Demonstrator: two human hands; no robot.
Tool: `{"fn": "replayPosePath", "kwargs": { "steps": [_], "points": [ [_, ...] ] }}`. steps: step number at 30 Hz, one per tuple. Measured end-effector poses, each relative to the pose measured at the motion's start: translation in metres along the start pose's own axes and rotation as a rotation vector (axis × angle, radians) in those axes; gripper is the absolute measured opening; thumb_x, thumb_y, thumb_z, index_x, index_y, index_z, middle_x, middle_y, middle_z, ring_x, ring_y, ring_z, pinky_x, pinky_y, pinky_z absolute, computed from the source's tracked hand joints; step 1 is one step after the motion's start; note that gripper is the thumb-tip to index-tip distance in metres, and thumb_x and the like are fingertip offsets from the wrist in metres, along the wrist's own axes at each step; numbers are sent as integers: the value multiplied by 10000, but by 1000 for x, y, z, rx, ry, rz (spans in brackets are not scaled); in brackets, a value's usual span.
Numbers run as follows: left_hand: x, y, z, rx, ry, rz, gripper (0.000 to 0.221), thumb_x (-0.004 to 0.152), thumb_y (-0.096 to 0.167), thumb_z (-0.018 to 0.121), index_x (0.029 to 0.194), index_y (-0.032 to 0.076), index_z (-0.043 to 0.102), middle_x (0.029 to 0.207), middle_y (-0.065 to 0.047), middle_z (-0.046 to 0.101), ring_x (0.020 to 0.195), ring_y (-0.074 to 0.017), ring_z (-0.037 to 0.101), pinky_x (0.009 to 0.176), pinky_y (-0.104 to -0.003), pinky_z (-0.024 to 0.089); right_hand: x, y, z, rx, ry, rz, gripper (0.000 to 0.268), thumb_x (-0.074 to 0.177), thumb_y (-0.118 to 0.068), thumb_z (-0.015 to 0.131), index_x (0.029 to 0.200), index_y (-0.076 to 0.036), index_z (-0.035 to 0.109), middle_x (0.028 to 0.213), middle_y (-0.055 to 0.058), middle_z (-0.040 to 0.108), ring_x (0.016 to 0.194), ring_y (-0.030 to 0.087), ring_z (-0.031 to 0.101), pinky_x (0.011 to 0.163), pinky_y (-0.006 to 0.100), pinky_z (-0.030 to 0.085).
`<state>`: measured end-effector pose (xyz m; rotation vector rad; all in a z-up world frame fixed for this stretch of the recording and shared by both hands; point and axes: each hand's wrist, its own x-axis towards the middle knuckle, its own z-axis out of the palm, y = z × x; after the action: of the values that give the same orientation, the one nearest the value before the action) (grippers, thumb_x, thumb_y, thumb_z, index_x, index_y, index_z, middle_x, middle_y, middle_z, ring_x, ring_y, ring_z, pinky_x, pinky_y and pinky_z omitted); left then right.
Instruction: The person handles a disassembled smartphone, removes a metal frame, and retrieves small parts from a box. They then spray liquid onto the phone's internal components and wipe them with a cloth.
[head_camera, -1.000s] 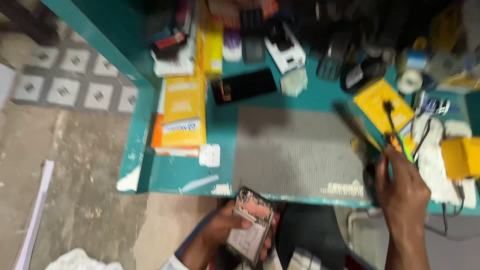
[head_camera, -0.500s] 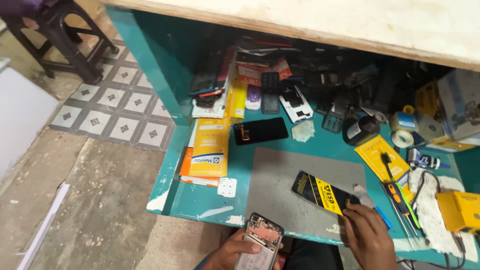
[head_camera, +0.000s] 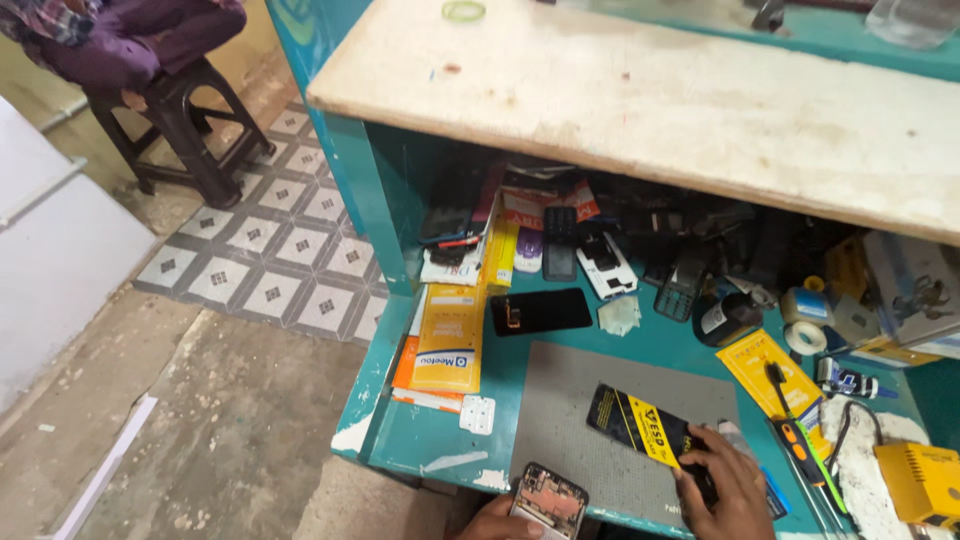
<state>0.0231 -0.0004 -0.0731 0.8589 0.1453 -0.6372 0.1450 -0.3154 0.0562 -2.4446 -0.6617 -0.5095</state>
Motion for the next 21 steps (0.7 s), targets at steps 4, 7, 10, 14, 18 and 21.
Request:
{"fn": "replayPosePath", "kwargs": {
  "steps": [4, 7, 10, 14, 18, 21],
  "points": [
    [29, -16, -21, 229, 118, -87, 580, 910, 109, 641, 1462, -24, 520, 1216, -183, 710, 1130, -242, 703, 1036, -357, 536, 0, 1, 2, -52, -47, 98, 275, 642, -138, 833, 878, -115, 695, 1325, 106, 668, 1346, 305, 563, 1076, 487, 396],
    [36, -13, -24, 343, 165, -129, 589, 909, 114, 643, 1466, -29, 516, 1205, -194, 711, 1113, -255, 708, 1021, -367, 546, 1, 11, 7, -23, -45, 48, 285, 614, -146, 836, 855, -119, 687, 1302, 110, 672, 1296, 295, 592, 1067, 483, 429],
    [38, -5, -26, 412, 194, -147, 598, 907, 119, 644, 1470, -34, 511, 1194, -204, 712, 1095, -268, 713, 1006, -378, 555, 6, 24, 10, 50, -40, -37, 271, 608, -171, 844, 822, -138, 681, 1283, 116, 678, 1184, 250, 656, 995, 440, 511],
    [39, -4, -26, 442, 205, -167, 610, 906, 125, 646, 1476, -40, 506, 1180, -218, 713, 1071, -284, 720, 985, -392, 567, 3, 21, 13, 78, 50, -23, 291, 532, -199, 912, 730, -114, 717, 1237, 141, 699, 1222, 299, 629, 1042, 492, 489],
    [40, -12, -20, 407, 186, -170, 622, 904, 131, 649, 1481, -47, 500, 1166, -233, 714, 1048, -301, 726, 965, -406, 580, -3, 9, 3, 95, 27, 192, 300, 501, -195, 982, 675, -67, 774, 1242, 145, 710, 1284, 304, 607, 985, 460, 540],
    [32, -15, -9, 287, 143, -125, 632, 903, 136, 650, 1485, -52, 495, 1155, -243, 715, 1030, -314, 731, 949, -416, 589, -5, 3, -6, 167, 56, 230, 310, 474, -146, 964, 699, -46, 775, 1271, 150, 692, 1280, 289, 614, 950, 422, 569]
  ]
}}
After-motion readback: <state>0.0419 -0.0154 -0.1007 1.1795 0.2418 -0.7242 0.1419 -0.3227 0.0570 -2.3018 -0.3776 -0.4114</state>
